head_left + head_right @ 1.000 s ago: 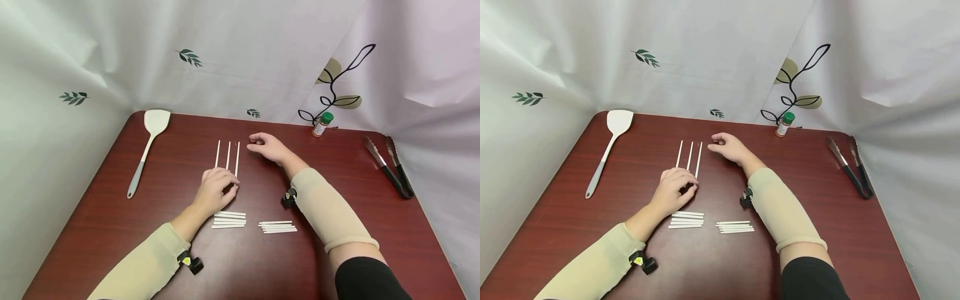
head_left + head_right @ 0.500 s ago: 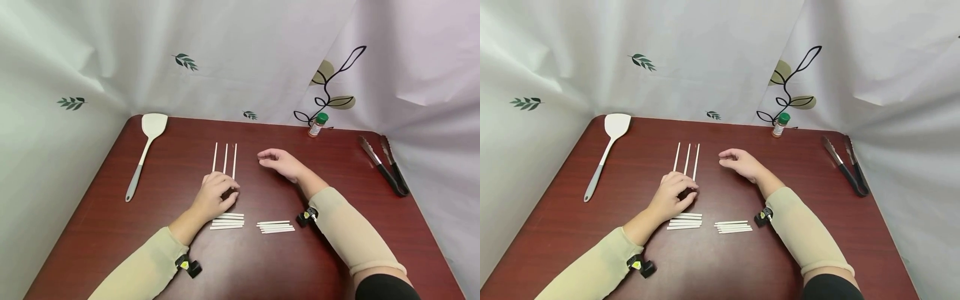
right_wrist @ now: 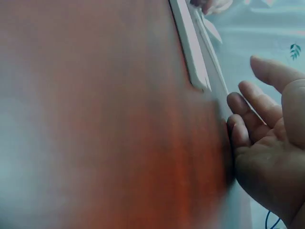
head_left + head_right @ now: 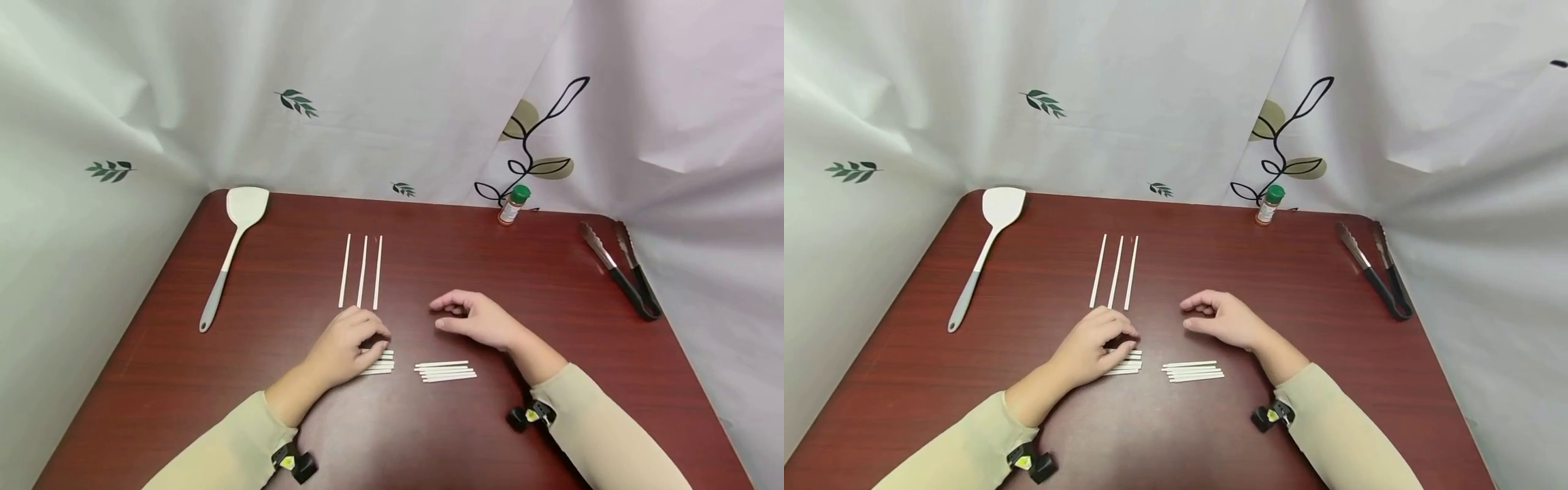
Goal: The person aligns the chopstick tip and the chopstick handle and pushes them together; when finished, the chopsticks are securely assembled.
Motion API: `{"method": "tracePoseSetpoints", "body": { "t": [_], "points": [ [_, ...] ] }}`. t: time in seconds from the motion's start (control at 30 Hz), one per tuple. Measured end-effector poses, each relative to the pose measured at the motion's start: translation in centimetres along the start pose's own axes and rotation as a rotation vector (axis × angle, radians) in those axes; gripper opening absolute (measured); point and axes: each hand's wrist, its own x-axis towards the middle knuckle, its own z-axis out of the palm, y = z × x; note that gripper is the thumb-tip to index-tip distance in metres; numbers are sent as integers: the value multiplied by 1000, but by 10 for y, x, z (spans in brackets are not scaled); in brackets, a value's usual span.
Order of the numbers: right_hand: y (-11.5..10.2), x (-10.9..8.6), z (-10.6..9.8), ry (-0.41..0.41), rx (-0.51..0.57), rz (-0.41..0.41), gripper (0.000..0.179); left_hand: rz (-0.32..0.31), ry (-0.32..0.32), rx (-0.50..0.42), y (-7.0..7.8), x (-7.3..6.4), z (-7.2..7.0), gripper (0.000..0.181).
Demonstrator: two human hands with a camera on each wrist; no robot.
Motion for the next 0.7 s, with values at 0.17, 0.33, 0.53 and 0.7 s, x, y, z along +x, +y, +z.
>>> {"method": "tracePoseSetpoints", "body": {
  "t": [0.17, 0.33, 0.53, 0.7],
  "points": [
    [4, -23, 9, 42, -169, -149, 26, -11, -21, 1, 8, -8, -1, 10],
    [8, -40, 21, 135, -295, -251, 24, -43, -7, 13, 11, -14, -1, 11],
    [8, -50, 37, 209, -367, -305, 25, -70, -24, 40, 12, -16, -1, 10],
    [8, -55, 46, 230, -406, -351, 23, -67, -27, 53, 12, -17, -1, 11]
  ]
}}
